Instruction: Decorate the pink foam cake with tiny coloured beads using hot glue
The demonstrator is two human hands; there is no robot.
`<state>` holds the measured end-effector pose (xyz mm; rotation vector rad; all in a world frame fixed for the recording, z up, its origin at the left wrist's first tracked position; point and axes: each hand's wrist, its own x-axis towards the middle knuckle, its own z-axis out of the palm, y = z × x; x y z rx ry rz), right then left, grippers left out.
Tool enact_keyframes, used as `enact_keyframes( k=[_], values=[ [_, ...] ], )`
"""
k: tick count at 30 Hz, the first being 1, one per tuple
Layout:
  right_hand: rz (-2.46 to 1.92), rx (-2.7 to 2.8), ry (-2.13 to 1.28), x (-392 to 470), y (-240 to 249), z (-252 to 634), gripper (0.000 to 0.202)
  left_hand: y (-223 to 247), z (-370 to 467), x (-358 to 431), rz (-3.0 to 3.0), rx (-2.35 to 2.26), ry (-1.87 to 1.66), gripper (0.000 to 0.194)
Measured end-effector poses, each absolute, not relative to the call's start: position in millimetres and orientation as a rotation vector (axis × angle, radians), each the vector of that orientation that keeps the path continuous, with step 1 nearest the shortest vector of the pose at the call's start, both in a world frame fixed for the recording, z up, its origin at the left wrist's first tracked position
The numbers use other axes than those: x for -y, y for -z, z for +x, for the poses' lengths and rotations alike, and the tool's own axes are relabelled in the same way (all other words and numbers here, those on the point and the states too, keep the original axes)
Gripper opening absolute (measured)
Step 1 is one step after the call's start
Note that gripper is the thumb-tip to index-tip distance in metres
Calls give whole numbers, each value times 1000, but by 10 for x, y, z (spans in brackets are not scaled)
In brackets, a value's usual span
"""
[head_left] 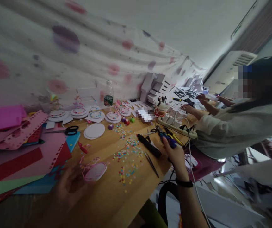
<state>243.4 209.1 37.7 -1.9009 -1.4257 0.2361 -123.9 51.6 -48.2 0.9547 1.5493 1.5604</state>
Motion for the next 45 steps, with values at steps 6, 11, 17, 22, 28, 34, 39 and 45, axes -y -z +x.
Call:
enact_keyframes(
  k=[6,11,17,22,28,34,39,45],
  values=[
    [-1817,1396,-53,-1977,-320,2415,55,317,-1156,-511,843,-1546,-1599,69],
    [-1516,1510,188,-1423,-192,2144,41,201,-1140,-511,895,-1601,-1571,73],
    [-1561,1935,-72,-1330,95,1885,39,103,-1131,-497,894,-1592,-1533,71],
    [-1683,1875,-104,-1394,139,1944,28,112,-1157,-493,926,-1575,-1520,69],
    [-1733,1880,-160,-1353,70,1995,21,141,-1209,-481,944,-1560,-1478,62],
    [-1652,1868,-366,-1314,-81,2037,15,110,-1192,-487,920,-1529,-1516,71],
    [-1461,1922,-548,-1276,-130,1946,23,166,-1231,-501,936,-1518,-1492,68],
    [-1458,2105,-574,-1277,-174,1710,12,189,-1205,-493,966,-1556,-1527,69]
  ],
)
